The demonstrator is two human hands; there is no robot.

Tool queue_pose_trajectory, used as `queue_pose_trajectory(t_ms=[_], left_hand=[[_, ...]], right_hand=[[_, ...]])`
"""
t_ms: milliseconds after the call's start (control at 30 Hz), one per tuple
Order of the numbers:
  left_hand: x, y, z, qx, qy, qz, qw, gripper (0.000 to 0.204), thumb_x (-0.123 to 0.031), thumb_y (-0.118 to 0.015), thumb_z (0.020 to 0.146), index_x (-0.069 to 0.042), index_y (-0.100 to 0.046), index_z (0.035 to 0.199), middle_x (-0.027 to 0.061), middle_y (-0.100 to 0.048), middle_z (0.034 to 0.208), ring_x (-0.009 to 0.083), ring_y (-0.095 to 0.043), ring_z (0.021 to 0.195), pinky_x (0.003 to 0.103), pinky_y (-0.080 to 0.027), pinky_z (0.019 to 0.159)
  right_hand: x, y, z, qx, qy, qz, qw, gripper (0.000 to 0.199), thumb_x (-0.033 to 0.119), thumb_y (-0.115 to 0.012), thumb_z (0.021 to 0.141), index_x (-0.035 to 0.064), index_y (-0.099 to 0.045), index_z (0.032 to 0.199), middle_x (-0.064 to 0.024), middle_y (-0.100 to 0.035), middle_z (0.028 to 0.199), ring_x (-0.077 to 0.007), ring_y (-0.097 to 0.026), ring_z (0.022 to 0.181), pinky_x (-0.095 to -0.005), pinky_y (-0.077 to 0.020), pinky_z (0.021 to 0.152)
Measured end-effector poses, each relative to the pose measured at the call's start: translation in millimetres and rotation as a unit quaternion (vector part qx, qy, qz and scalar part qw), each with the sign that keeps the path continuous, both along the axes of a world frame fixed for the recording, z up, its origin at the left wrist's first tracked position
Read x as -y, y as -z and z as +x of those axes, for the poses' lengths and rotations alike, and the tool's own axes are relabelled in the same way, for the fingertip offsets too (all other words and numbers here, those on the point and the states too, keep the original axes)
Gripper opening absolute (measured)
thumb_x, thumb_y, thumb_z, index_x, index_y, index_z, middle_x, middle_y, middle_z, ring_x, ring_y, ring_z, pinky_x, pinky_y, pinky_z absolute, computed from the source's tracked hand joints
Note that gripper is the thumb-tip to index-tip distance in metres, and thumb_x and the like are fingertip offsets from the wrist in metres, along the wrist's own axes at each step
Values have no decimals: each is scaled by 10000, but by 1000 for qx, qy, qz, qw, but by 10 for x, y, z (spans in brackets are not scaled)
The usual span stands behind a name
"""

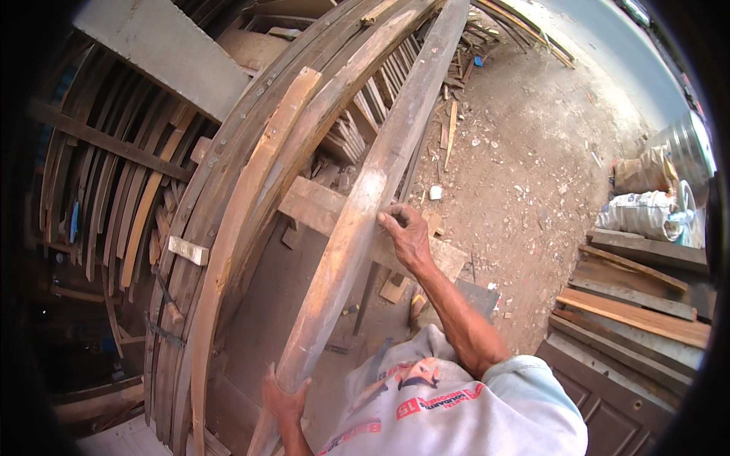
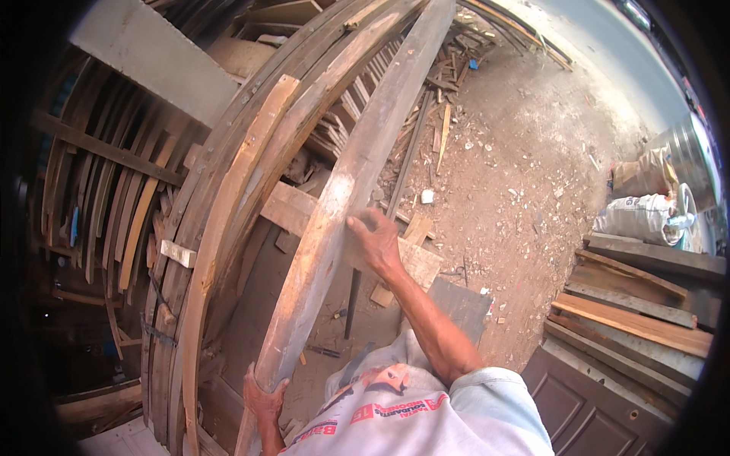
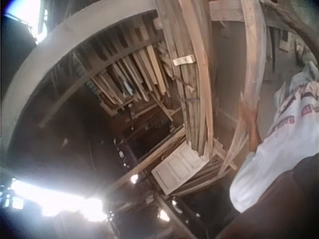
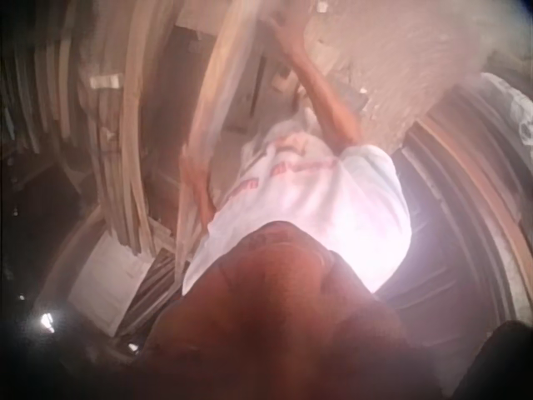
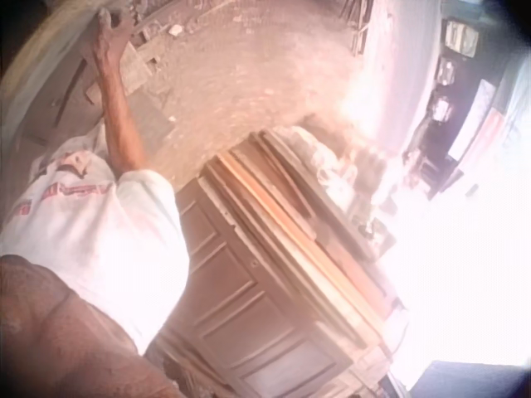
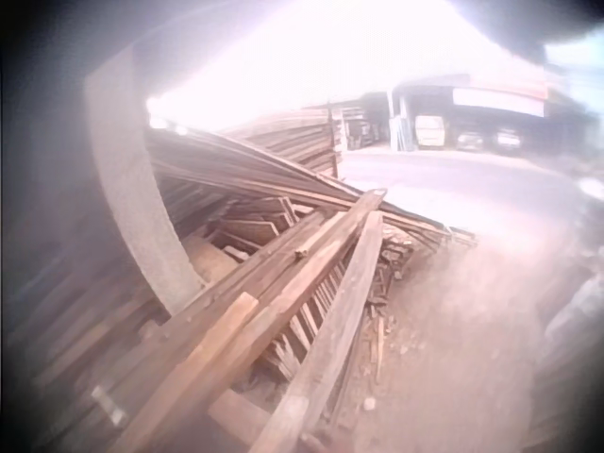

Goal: The person carries a long wooden plank into a workshop and places it on a workbench. They use a hammer and a wooden block to tap the plank, then use a chisel and hammer to carve a section of the wood. Finally, they use pliers to remove a small piece from the plank.

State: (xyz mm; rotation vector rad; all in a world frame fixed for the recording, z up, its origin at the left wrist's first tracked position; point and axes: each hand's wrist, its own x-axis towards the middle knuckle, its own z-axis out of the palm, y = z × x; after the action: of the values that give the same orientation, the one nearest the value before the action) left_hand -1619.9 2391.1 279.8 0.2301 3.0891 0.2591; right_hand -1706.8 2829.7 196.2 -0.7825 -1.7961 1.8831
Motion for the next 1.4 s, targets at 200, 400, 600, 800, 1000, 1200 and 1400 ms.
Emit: queue_pose_trajectory(t_ms=[200,400,600,800,1000,1200,1400], left_hand=[[99,21,-72,63,-52,-7,997,853,-412,-974,522,-50,-596,1196,221,-667,1127,443,-630,1088,514,-502,917],[82,-150,-229,100,-49,20,994,822,-409,-983,524,-30,-590,1139,243,-692,1034,472,-660,1004,518,-525,856],[331,-4,-355,121,-55,7,991,865,-409,-982,543,12,-583,1184,260,-693,1099,449,-660,1071,498,-526,899],[188,-323,-791,227,-68,67,969,904,-417,-976,555,40,-606,1241,288,-684,1177,438,-654,1133,478,-523,952],[244,-394,-836,235,-40,52,970,865,-419,-964,575,23,-610,1227,279,-692,1171,439,-662,1122,473,-531,939],[267,-305,-843,233,-52,67,969,864,-415,-959,590,38,-596,1230,290,-681,1188,444,-649,1149,478,-518,965],[237,-295,-806,232,-29,76,969,802,-388,-948,616,35,-596,1199,294,-676,1169,466,-641,1123,494,-519,938]], right_hand=[[-74,-41,-36,-25,-35,-45,998,272,279,-743,964,27,-665,1030,-18,-669,856,-109,-626,803,-295,-536,734],[-117,-155,-84,5,-74,-32,997,259,222,-675,1001,-20,-667,1091,-70,-706,940,-140,-672,861,-321,-552,796],[-99,-49,104,48,-51,67,995,304,254,-649,996,-3,-661,1157,-180,-705,1064,-265,-693,977,-392,-539,871],[-93,-48,496,117,-56,289,948,306,226,-697,960,8,-622,1160,-215,-641,1149,-383,-650,1009,-458,-529,888],[-24,170,604,9,-7,431,902,291,154,-734,909,12,-607,1129,-205,-617,1126,-413,-626,1021,-471,-525,880],[-8,113,593,43,11,415,909,258,157,-735,909,15,-616,1089,-199,-629,1086,-392,-636,994,-460,-530,851],[5,165,551,51,11,417,907,267,172,-747,896,18,-610,1066,-214,-624,1092,-409,-629,1009,-485,-532,850]])
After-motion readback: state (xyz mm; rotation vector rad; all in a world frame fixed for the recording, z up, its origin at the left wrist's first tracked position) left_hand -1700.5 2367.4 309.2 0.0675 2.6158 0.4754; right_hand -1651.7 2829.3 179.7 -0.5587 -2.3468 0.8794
